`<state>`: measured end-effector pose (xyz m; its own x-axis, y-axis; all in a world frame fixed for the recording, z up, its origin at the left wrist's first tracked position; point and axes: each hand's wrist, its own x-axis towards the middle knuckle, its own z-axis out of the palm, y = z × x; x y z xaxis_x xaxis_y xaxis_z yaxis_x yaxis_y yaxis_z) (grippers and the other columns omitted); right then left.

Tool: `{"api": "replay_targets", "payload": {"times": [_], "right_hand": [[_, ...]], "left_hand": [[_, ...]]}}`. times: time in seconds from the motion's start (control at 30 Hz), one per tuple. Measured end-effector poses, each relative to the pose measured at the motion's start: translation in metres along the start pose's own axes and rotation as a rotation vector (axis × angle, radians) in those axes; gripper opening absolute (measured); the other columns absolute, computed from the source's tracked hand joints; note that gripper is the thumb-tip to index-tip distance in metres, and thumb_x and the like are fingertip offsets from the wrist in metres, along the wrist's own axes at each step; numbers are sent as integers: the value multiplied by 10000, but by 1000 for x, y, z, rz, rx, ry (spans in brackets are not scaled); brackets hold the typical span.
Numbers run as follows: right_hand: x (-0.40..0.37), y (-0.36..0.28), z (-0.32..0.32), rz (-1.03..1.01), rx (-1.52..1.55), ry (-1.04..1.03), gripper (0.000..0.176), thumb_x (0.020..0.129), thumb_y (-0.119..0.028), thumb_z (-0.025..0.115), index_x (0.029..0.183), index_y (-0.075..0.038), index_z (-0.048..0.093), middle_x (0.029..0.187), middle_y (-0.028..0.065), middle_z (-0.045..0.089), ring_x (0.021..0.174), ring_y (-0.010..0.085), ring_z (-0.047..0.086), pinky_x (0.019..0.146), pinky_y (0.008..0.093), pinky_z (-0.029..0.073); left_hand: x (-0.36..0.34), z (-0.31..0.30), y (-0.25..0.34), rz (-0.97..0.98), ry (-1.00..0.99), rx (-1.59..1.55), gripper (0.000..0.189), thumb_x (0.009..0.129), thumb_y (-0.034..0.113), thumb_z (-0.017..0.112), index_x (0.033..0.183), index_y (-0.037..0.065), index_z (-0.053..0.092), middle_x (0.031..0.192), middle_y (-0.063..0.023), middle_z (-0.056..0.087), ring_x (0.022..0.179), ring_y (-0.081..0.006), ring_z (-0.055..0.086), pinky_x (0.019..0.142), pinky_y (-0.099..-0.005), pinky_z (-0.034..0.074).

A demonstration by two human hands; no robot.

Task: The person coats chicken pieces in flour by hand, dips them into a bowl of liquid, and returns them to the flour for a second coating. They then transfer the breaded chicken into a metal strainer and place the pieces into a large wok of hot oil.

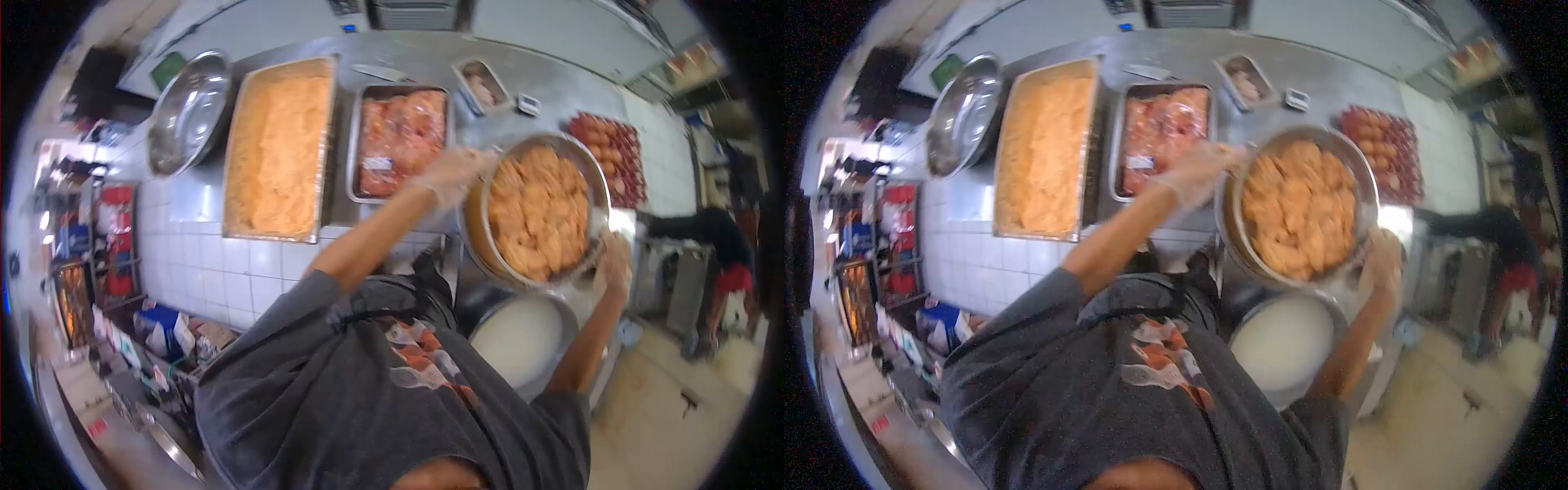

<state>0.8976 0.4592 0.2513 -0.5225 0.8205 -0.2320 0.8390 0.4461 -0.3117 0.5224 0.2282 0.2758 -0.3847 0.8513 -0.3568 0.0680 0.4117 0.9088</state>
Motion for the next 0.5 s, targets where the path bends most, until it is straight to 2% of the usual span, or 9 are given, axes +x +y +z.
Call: {"api": "replay_targets", "payload": {"times": [0.03, 0.1, 0.17, 0.23, 0.27, 0.3, 0.37, 0.47, 0.5], "right_hand": [[-10, -45, -24, 276, 316, 17, 426, 974, -399, 553, 850, 3, 617, 761, 139, 503, 766, 276, 546, 700, 422, 429], [-3, -59, -36, 112, 406, 73, 507, 933, -482, 611, 841, 17, 632, 715, 94, 499, 654, 208, 500, 613, 381, 415], [-4, -124, -59, 96, 575, 85, 456, 896, -442, 715, 914, 12, 682, 727, -6, 511, 633, 141, 486, 570, 338, 412], [18, -165, -67, 137, 507, -13, 376, 894, -377, 723, 1056, -42, 667, 796, -44, 523, 694, 88, 479, 600, 298, 402], [12, -206, -73, 91, 695, -36, 340, 893, -349, 718, 1064, -61, 658, 868, -32, 540, 794, 92, 496, 682, 299, 414], [-8, -275, -86, 14, 787, -20, 353, 884, -324, 713, 1092, -48, 641, 906, -18, 539, 867, 95, 495, 740, 299, 410], [26, -304, -67, -9, 669, -61, 442, 877, -307, 683, 1199, -12, 623, 1004, 52, 572, 889, 135, 528, 755, 335, 464], [68, -381, -44, -161, 656, -267, 556, 861, -284, 748, 1314, -12, 575, 1023, 63, 597, 918, 144, 559, 788, 354, 491], [93, -404, -30, -204, 674, -356, 597, 853, -281, 769, 1343, -15, 557, 1036, 69, 606, 932, 148, 571, 804, 360, 501]], "left_hand": [[-20, -16, 33, -163, -29, -134, 434, 965, 484, 626, 1015, 70, 746, 772, -73, 639, 754, -183, 612, 714, -383, 496], [-14, -44, 30, -167, -52, -225, 419, 941, 448, 673, 1053, 53, 757, 975, -96, 703, 944, -181, 620, 847, -373, 482], [-17, -79, 31, -5, -15, -210, 403, 914, 437, 708, 1073, 71, 766, 1038, -93, 713, 983, -186, 607, 884, -355, 462], [-30, -129, 34, -34, 67, -184, 366, 874, 436, 745, 979, 85, 759, 942, -69, 669, 880, -186, 561, 848, -318, 433], [-33, -161, 26, 20, 72, -188, 362, 861, 446, 754, 930, 91, 745, 891, -39, 641, 839, -163, 533, 802, -310, 419], [-34, -194, 16, 77, 78, -193, 363, 848, 457, 764, 882, 98, 730, 841, -10, 613, 798, -140, 505, 756, -302, 404], [-60, -259, 17, 25, 164, -17, 340, 827, 441, 792, 852, 112, 707, 742, 55, 550, 700, -59, 449, 637, -255, 351], [-73, -362, -16, 120, 112, -29, 658, 834, 312, 810, 1386, 15, 612, 817, 90, 621, 580, -7, 383, 522, -203, 274], [-78, -389, -26, 111, 142, -5, 558, 828, 311, 823, 1278, 27, 655, 802, 86, 623, 593, -12, 397, 541, -205, 288]]}}
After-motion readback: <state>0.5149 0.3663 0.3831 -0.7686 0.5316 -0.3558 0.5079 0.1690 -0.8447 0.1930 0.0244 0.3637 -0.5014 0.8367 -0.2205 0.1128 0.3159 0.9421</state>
